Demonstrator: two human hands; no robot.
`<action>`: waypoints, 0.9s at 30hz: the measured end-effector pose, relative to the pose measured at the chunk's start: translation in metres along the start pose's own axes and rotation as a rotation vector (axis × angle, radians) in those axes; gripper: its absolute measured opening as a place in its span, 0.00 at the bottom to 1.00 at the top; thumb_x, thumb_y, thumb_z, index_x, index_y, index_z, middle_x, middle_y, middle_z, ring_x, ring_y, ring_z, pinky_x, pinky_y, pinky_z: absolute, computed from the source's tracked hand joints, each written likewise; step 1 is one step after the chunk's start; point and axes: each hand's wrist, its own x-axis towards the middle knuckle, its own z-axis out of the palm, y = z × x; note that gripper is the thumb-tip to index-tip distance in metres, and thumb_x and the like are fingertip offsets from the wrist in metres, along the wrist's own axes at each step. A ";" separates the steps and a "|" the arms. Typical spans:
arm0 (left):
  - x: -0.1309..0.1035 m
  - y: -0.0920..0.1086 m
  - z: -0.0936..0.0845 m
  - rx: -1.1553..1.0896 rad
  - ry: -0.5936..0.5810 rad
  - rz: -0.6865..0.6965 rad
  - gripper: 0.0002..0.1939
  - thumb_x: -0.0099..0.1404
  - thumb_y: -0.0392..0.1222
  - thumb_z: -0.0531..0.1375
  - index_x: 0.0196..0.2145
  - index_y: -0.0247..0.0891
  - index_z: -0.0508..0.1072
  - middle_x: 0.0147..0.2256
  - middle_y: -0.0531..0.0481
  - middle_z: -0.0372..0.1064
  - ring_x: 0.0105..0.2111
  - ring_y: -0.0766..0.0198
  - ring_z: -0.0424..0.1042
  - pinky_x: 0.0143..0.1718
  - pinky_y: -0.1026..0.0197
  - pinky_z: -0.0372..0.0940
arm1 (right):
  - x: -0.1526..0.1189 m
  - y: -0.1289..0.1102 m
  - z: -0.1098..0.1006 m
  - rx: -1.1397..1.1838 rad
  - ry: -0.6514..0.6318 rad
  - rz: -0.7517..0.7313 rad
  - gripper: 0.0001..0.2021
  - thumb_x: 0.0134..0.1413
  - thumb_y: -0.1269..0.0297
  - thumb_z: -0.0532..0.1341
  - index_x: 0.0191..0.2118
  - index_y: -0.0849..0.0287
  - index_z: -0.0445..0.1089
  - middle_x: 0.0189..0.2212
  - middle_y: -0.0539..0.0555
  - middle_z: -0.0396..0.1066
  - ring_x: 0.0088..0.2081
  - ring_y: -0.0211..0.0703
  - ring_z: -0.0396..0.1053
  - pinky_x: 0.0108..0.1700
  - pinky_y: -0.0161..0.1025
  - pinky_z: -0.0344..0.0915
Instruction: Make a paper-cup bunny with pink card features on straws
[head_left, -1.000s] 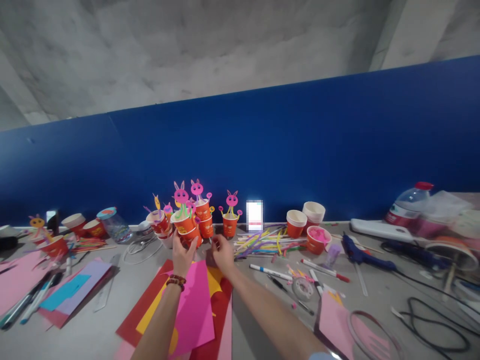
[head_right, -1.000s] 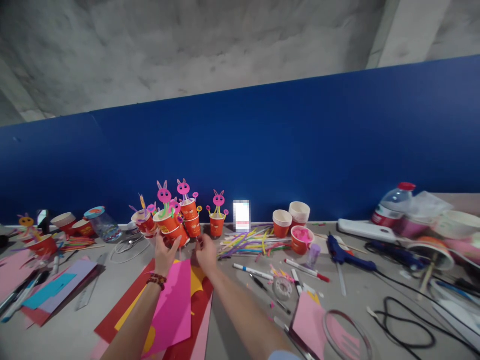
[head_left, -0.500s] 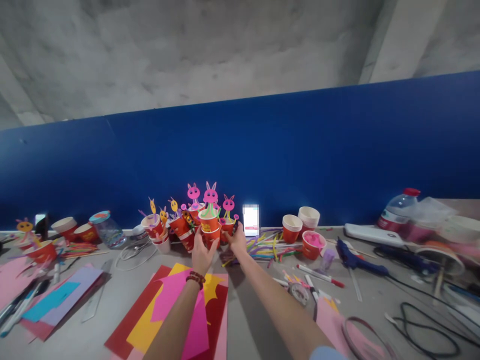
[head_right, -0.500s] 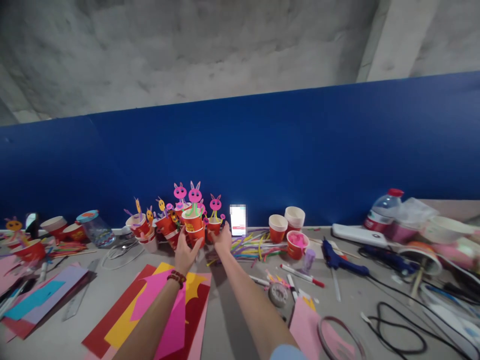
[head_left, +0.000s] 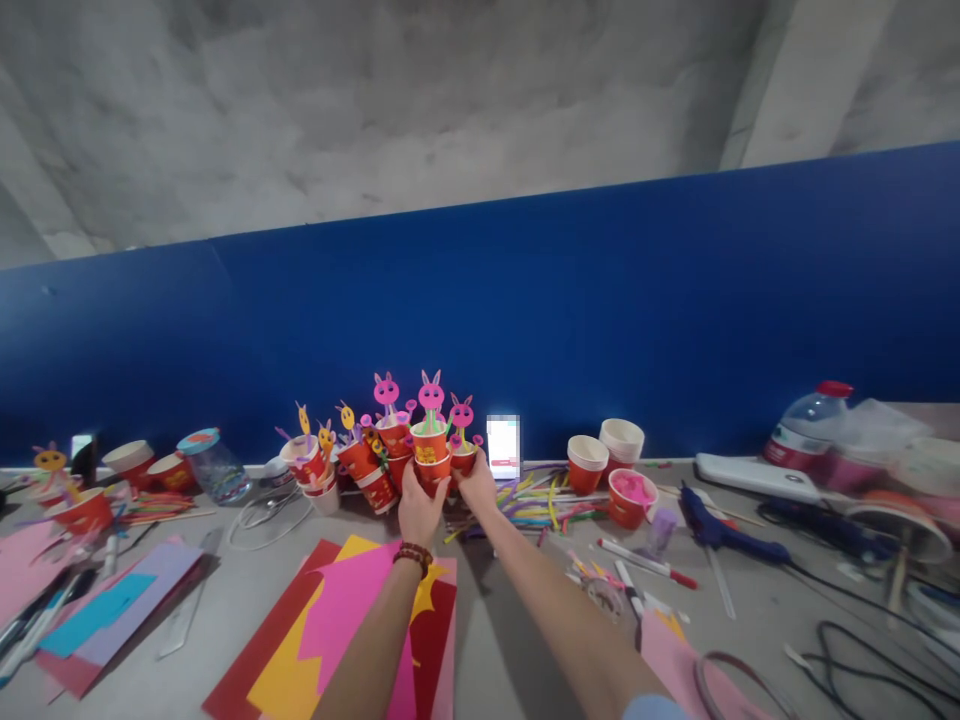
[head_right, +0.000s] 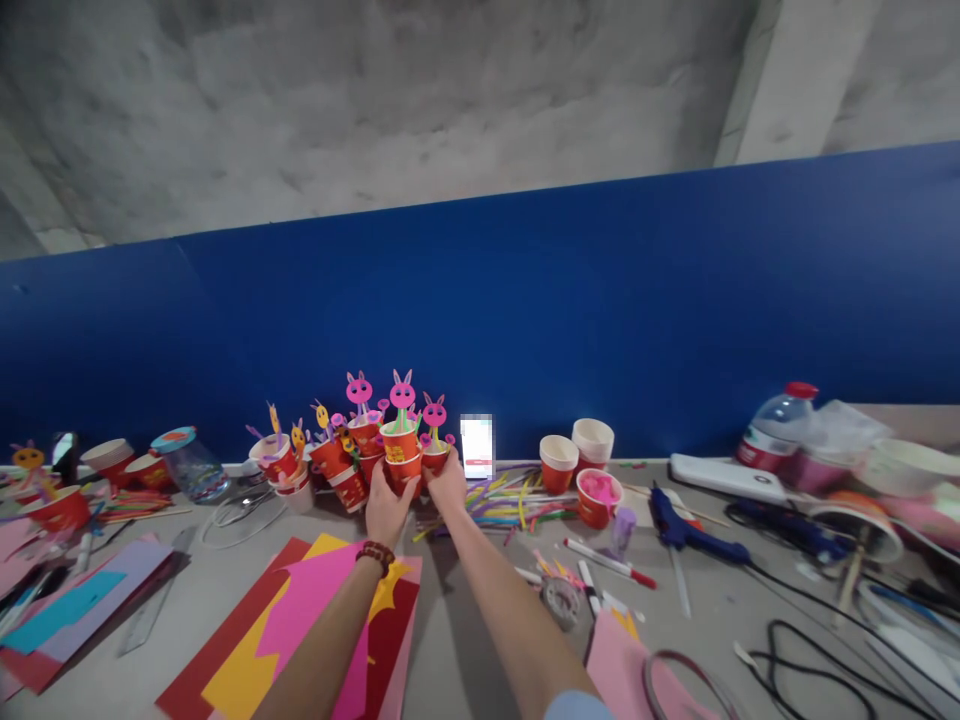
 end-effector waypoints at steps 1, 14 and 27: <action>0.000 0.001 0.002 0.004 -0.004 -0.010 0.40 0.63 0.55 0.61 0.64 0.32 0.53 0.60 0.26 0.61 0.59 0.38 0.65 0.52 0.42 0.67 | 0.001 0.000 -0.001 -0.012 0.002 -0.002 0.16 0.65 0.61 0.62 0.55 0.60 0.67 0.52 0.57 0.70 0.48 0.49 0.72 0.48 0.51 0.72; 0.005 0.004 0.014 0.013 0.023 -0.066 0.38 0.64 0.56 0.61 0.64 0.34 0.54 0.61 0.28 0.60 0.59 0.41 0.65 0.53 0.43 0.67 | 0.004 0.001 -0.003 -0.126 -0.030 -0.016 0.16 0.65 0.61 0.62 0.55 0.59 0.67 0.52 0.57 0.70 0.47 0.49 0.73 0.48 0.50 0.72; -0.004 -0.008 0.002 -0.035 -0.047 -0.066 0.32 0.65 0.53 0.62 0.61 0.36 0.60 0.57 0.36 0.67 0.53 0.48 0.72 0.51 0.46 0.68 | -0.004 -0.003 -0.008 -0.152 -0.006 -0.070 0.16 0.65 0.62 0.62 0.55 0.60 0.67 0.52 0.57 0.70 0.47 0.49 0.73 0.48 0.51 0.72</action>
